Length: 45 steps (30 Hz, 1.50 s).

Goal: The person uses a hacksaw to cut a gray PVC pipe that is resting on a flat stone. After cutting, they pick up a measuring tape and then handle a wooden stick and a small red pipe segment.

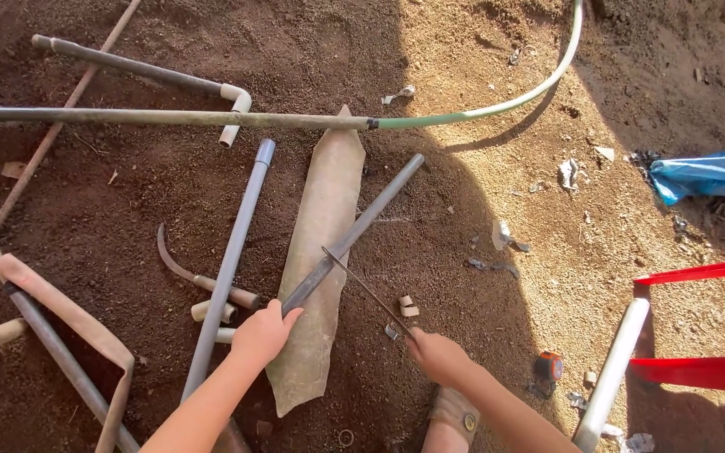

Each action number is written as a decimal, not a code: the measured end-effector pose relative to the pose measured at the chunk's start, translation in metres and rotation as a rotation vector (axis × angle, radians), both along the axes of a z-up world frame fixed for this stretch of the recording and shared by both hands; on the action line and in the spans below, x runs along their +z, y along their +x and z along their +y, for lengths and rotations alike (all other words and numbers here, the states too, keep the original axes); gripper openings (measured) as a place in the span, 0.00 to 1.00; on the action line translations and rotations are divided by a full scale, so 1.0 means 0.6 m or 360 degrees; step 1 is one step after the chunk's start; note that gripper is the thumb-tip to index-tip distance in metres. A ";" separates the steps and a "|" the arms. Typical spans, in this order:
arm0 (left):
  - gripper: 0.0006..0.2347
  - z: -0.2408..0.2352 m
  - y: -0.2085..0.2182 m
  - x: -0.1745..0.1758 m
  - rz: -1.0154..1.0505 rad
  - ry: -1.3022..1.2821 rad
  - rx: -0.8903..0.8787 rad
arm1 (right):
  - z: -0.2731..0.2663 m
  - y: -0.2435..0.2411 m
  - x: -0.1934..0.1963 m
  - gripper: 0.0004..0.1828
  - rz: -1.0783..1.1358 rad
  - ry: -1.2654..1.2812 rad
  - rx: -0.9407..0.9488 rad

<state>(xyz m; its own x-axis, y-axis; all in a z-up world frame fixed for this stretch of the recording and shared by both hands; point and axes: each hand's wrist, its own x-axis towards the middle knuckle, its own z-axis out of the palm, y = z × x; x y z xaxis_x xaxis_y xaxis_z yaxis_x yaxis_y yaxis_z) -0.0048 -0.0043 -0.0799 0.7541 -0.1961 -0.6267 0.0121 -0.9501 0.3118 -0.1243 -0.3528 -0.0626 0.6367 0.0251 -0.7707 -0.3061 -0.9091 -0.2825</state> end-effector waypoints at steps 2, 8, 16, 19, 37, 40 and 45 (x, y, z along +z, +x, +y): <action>0.24 -0.003 0.002 0.004 0.0020 0.0003 0.0000 | 0.017 0.040 0.037 0.20 0.0006 0.0023 0.0010; 0.24 0.001 0.005 0.048 0.0023 -0.0171 0.0031 | 0.024 0.084 0.054 0.21 -0.0210 0.0140 0.0100; 0.27 0.016 0.031 0.041 0.0211 -0.0360 0.0216 | -0.019 0.041 0.022 0.20 -0.0385 0.0330 -0.0191; 0.27 0.021 0.043 0.030 0.0298 -0.0382 0.0239 | -0.032 0.037 0.009 0.19 -0.0406 0.0262 -0.0235; 0.21 0.064 0.019 -0.004 0.1548 -0.1245 0.0917 | -0.051 -0.023 -0.023 0.16 -0.0365 0.0217 -0.0312; 0.17 0.065 0.016 -0.014 0.1582 -0.1230 0.0911 | -0.048 -0.023 -0.012 0.17 -0.0345 0.0203 -0.0304; 0.23 0.054 0.026 0.063 0.1220 -0.0895 0.0967 | -0.042 -0.023 0.001 0.18 -0.0322 0.0180 -0.0283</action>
